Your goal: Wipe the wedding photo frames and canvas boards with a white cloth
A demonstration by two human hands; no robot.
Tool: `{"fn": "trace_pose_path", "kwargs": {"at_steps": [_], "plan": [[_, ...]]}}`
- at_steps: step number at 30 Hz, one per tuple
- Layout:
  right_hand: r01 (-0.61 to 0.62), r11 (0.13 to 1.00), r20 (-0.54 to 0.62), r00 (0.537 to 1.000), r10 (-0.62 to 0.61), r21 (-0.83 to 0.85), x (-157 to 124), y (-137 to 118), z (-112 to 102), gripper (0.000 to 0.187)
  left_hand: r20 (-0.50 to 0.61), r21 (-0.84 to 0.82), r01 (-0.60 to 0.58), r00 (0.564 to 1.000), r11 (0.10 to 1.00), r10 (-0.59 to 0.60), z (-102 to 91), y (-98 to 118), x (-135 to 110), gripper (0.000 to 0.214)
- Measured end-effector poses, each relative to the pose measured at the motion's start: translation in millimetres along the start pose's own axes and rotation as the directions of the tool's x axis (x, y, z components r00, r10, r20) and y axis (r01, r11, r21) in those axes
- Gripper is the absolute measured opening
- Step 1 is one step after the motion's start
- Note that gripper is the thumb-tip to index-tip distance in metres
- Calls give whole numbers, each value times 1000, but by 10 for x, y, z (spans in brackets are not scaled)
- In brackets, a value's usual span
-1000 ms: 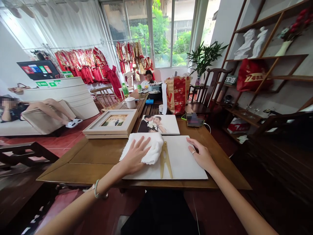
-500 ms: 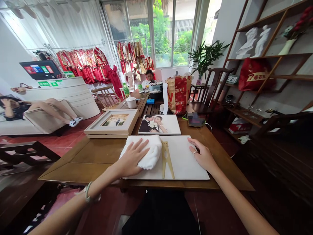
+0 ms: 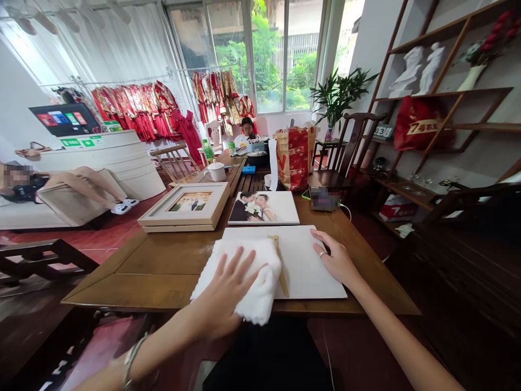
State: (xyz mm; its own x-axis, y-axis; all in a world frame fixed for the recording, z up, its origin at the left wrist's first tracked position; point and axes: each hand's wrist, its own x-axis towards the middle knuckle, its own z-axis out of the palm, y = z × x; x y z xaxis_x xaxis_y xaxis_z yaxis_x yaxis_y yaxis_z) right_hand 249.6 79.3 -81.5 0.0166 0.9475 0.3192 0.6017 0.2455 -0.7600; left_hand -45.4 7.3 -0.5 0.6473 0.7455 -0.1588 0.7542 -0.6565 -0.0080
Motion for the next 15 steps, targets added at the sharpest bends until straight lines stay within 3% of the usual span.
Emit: {"fn": "trace_pose_path", "kwargs": {"at_steps": [3, 6, 9, 15], "plan": [[2, 1000, 2, 1000, -2, 3, 0, -11, 7, 39, 30, -27, -38, 999, 999, 39, 15, 28, -252, 103], [5, 1000, -13, 1000, -5, -5, -8, -53, 7, 39, 38, -16, -25, 999, 1000, 26, 5, -113, -302, 99], [4, 1000, -18, 1000, -4, -7, -13, -75, 5, 38, -7, 25, 6, 1000, 1000, -6, 10, -332, -120, 89], [21, 1000, 0, 1000, -21, 7, -4, -15, -1, 38, -178, 76, 15, 984, 997, -1, 18, -694, 467, 66]]}}
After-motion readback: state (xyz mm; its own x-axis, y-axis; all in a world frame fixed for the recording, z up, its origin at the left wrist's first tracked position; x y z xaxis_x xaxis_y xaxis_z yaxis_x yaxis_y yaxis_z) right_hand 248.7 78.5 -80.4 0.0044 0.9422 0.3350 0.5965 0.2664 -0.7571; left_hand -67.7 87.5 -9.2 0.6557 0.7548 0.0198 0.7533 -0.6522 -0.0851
